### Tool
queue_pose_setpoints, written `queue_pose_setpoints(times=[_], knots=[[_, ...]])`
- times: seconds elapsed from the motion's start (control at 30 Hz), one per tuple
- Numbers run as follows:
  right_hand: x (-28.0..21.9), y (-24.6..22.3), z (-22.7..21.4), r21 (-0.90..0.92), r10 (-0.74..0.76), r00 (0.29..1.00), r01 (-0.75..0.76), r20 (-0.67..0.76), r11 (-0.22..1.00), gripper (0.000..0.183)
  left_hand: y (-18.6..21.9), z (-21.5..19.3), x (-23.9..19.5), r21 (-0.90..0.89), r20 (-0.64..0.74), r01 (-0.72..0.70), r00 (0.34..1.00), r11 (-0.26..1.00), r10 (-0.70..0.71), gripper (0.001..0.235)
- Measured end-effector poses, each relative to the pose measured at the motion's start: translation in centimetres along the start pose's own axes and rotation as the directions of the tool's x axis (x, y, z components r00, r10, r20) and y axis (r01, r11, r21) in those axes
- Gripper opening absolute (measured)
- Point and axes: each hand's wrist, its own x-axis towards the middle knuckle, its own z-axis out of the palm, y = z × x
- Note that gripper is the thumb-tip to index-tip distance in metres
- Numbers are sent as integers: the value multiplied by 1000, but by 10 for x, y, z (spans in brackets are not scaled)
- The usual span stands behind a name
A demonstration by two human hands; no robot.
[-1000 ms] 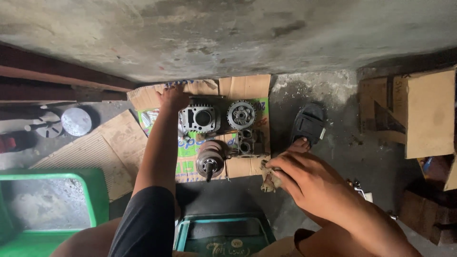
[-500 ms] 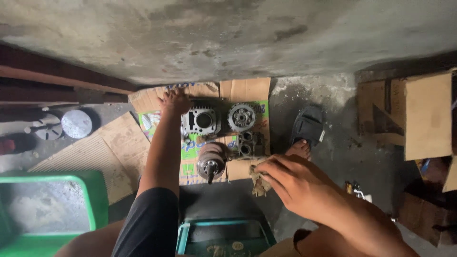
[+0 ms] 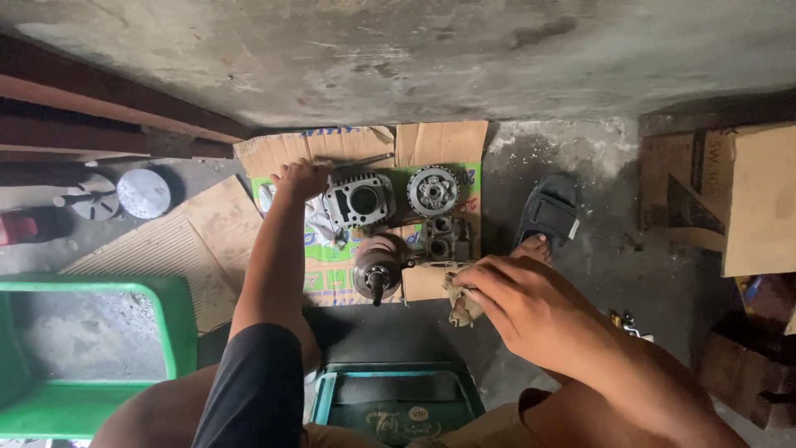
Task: The person sits on the floor and cleans various disassembled engine parts, including a cylinder head and a crankshaft, using a rag. The person wipes the surfaces of the metal components to remove grime and oil.
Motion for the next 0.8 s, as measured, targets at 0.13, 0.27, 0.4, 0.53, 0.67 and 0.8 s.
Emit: queue_pose_setpoints(times=[0.13, 0.27, 0.4, 0.53, 0.67, 0.8], knots=[[6, -5, 1, 53, 46, 999, -46, 2, 998, 24, -4, -3, -5, -6, -28, 36, 999, 999, -36, 102], [7, -6, 2, -31, -33, 999, 32, -28, 999, 23, -6, -5, 0, 157, -212, -9, 976, 988, 43, 76], [10, -10, 6, -7, 4, 1000, -4, -22, 1000, 23, -1, -24, -36, 310, -269, 22, 961, 950, 66, 67], [18, -17, -4, 58, -12, 995, 18, -96, 998, 21, -6, -51, -79, 273, -386, 23, 918, 962, 87, 53], [16, -16, -11, 21, 30, 972, -26, -232, 999, 20, -2, -76, -125, 169, -406, -86, 902, 982, 149, 57], [26, 7, -5, 1, -10, 852, 12, -523, 1000, 19, 30, -104, -215, 47, -415, -173, 893, 984, 177, 56]])
